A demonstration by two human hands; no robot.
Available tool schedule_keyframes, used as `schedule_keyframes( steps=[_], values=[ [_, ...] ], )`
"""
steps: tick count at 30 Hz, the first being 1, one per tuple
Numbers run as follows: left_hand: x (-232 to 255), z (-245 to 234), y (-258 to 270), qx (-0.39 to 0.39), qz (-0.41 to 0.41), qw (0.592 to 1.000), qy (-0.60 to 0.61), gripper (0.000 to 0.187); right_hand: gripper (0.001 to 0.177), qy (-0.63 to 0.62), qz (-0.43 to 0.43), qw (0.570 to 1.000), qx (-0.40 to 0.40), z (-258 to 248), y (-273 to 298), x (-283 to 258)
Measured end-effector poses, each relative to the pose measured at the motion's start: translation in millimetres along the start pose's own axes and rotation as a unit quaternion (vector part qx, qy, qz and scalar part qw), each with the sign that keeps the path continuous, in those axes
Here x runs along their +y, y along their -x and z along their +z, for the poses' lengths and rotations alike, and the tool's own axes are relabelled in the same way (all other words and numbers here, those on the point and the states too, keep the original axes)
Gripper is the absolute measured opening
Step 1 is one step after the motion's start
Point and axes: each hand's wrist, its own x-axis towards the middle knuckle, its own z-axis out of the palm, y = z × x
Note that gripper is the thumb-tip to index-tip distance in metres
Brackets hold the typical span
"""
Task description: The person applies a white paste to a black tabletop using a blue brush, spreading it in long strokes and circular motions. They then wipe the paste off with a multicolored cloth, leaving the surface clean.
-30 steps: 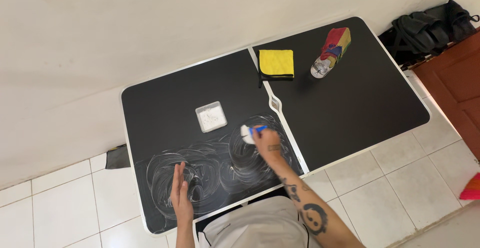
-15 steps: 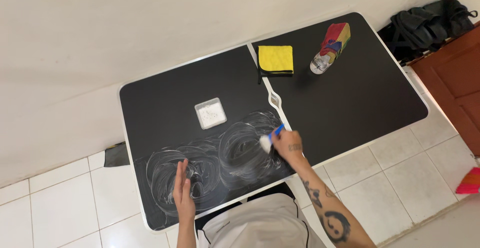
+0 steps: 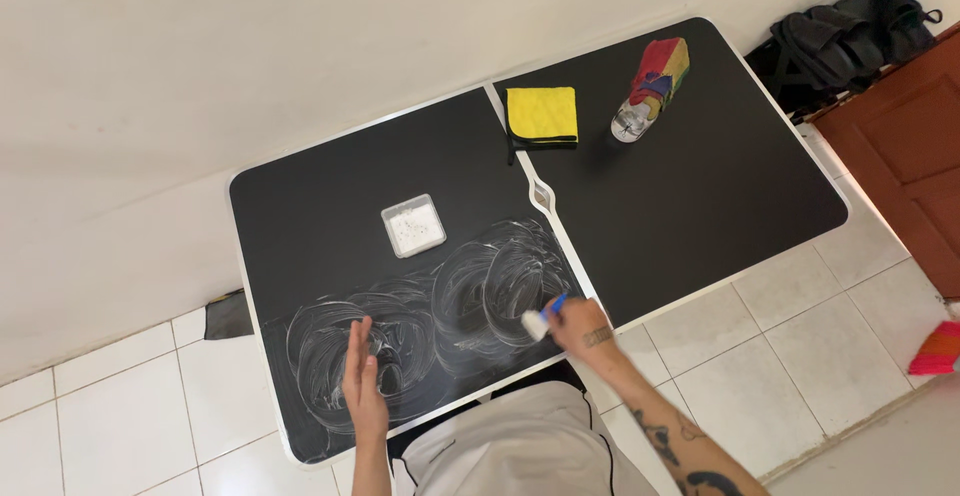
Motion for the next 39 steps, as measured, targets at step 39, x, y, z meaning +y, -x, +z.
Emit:
schedule_keyframes(
  steps=[39],
  values=[
    [-7.2,3.4,27.1,-0.013,-0.021,1.000,-0.010,0.058,0.012,0.001,-0.037,0.997,0.063,-18.7,54.8,55.2]
  ],
)
